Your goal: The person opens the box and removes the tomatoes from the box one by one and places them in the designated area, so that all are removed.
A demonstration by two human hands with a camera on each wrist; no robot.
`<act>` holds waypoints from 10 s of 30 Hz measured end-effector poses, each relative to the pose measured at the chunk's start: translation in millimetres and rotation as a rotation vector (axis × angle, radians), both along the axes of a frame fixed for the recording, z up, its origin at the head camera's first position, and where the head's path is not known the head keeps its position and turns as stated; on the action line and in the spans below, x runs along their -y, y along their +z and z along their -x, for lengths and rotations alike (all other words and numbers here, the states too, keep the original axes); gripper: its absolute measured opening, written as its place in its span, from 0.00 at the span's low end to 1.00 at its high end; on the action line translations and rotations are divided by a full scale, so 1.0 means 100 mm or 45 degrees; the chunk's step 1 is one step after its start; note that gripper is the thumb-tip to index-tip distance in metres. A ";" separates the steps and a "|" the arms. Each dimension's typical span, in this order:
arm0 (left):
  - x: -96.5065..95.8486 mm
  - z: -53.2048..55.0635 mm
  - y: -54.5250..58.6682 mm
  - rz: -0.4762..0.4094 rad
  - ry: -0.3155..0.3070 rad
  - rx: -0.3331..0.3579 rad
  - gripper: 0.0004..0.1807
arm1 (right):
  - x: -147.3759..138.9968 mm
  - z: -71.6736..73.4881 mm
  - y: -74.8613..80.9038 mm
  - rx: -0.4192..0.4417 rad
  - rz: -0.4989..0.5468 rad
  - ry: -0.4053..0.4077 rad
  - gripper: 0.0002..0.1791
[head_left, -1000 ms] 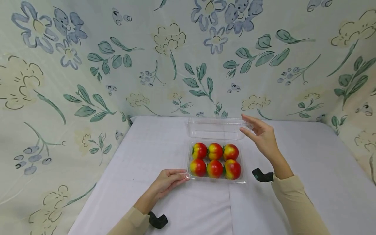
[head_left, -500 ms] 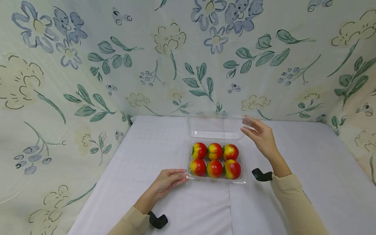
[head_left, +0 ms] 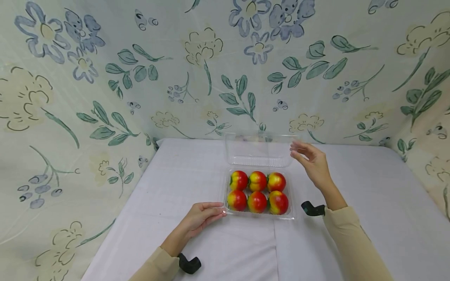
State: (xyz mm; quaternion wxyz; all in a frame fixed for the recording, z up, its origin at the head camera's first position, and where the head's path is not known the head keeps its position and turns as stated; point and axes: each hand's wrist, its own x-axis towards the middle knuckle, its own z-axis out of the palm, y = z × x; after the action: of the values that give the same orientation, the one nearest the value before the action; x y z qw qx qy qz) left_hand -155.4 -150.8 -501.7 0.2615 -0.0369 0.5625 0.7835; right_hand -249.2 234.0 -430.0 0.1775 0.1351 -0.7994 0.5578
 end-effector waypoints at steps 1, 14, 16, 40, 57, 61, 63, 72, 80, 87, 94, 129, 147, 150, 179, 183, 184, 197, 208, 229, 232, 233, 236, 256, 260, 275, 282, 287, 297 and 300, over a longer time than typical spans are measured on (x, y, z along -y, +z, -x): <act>0.00 0.00 0.00 0.001 0.001 0.001 0.24 | 0.00 0.00 0.00 0.000 0.017 0.004 0.20; -0.01 0.00 -0.01 -0.021 0.007 0.008 0.23 | 0.02 -0.02 0.01 0.029 0.047 -0.024 0.14; -0.01 0.00 0.00 -0.021 0.009 0.006 0.23 | -0.02 0.05 -0.09 0.036 0.074 -0.021 0.14; -0.02 -0.01 0.00 -0.024 0.021 0.003 0.23 | 0.01 0.12 0.06 0.107 0.062 0.023 0.14; -0.02 -0.02 -0.01 -0.006 0.026 -0.008 0.23 | -0.07 0.40 -0.14 0.198 0.079 -0.021 0.19; -0.02 -0.03 -0.02 0.002 0.027 -0.010 0.23 | -0.07 0.44 -0.16 0.219 0.111 -0.010 0.19; -0.02 -0.03 -0.02 0.003 0.028 -0.008 0.23 | -0.07 0.46 -0.18 0.220 0.135 0.003 0.19; -0.02 -0.02 -0.01 -0.013 0.025 -0.011 0.23 | -0.08 0.55 -0.20 0.267 0.096 -0.013 0.21; -0.01 -0.02 -0.01 -0.011 0.019 -0.014 0.23 | -0.05 0.60 -0.21 0.330 0.101 -0.015 0.22; 0.00 -0.02 -0.02 -0.009 0.018 -0.017 0.22 | -0.06 0.64 -0.24 0.383 0.056 -0.030 0.23; -0.01 -0.03 -0.03 -0.005 0.028 -0.021 0.22 | -0.06 0.65 -0.25 0.450 0.046 -0.041 0.25; 0.00 0.00 -0.03 -0.014 0.010 -0.025 0.22 | -0.13 0.70 -0.37 0.682 -0.026 -0.009 0.26; 0.01 -0.03 -0.03 -0.020 0.020 -0.021 0.23 | -0.14 0.72 -0.47 0.736 -0.069 0.006 0.25; 0.01 -0.04 -0.03 -0.020 0.019 -0.023 0.22 | -0.13 0.73 -0.47 0.734 -0.081 0.010 0.25; 0.07 0.03 0.00 -0.006 -0.073 -0.061 0.23 | -0.18 0.70 -0.44 0.728 -0.091 0.070 0.28; 0.09 0.06 0.01 0.015 -0.104 -0.073 0.26 | -0.22 0.70 -0.43 0.718 -0.091 0.054 0.30; 0.10 0.06 0.02 0.027 -0.108 -0.079 0.26 | -0.23 0.69 -0.43 0.717 -0.096 0.047 0.30; 0.13 0.20 0.12 0.248 -0.074 -0.192 0.27 | -0.35 0.54 -0.38 0.599 -0.171 -0.087 0.33; 0.07 0.38 0.17 0.235 0.002 -0.258 0.27 | -0.36 0.40 -0.28 0.533 -0.214 -0.128 0.33; -0.02 0.56 0.21 0.261 -0.010 -0.331 0.29 | -0.30 0.11 -0.08 0.402 -0.330 -0.104 0.30; -0.03 0.58 0.21 0.268 -0.015 -0.338 0.30 | -0.31 0.06 -0.07 0.388 -0.337 -0.088 0.30; -0.03 0.59 0.21 0.270 -0.015 -0.339 0.30 | -0.31 0.04 -0.07 0.384 -0.338 -0.081 0.30; -0.04 0.61 0.21 0.274 -0.021 -0.338 0.30 | -0.32 -0.01 -0.06 0.375 -0.339 -0.063 0.29; -0.11 0.68 0.16 0.294 -0.032 -0.320 0.30 | -0.22 -0.34 -0.02 0.318 -0.272 0.099 0.21; -0.12 0.69 0.15 0.315 -0.029 -0.323 0.30 | -0.18 -0.39 -0.04 0.326 -0.281 0.123 0.21; -0.11 0.71 0.11 0.361 -0.049 -0.356 0.30 | 0.00 -0.62 -0.15 0.383 -0.228 0.320 0.23; -0.11 0.70 0.09 0.376 -0.075 -0.376 0.29 | 0.05 -0.68 -0.22 0.388 -0.259 0.361 0.24; -0.12 0.70 0.08 0.379 -0.102 -0.390 0.29 | 0.06 -0.69 -0.28 0.354 -0.285 0.383 0.26; -0.13 0.72 0.03 0.431 -0.112 -0.422 0.29 | 0.09 -0.75 -0.32 0.308 -0.352 0.380 0.29; -0.13 0.71 0.03 0.437 -0.109 -0.426 0.30 | 0.09 -0.76 -0.33 0.299 -0.386 0.377 0.30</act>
State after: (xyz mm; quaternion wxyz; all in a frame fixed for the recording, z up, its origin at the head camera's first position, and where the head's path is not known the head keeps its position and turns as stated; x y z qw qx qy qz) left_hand -226.5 -137.6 -498.8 0.1876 0.0737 0.7238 0.6599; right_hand -172.8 224.7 -463.3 -0.0227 0.2100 -0.8607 0.4632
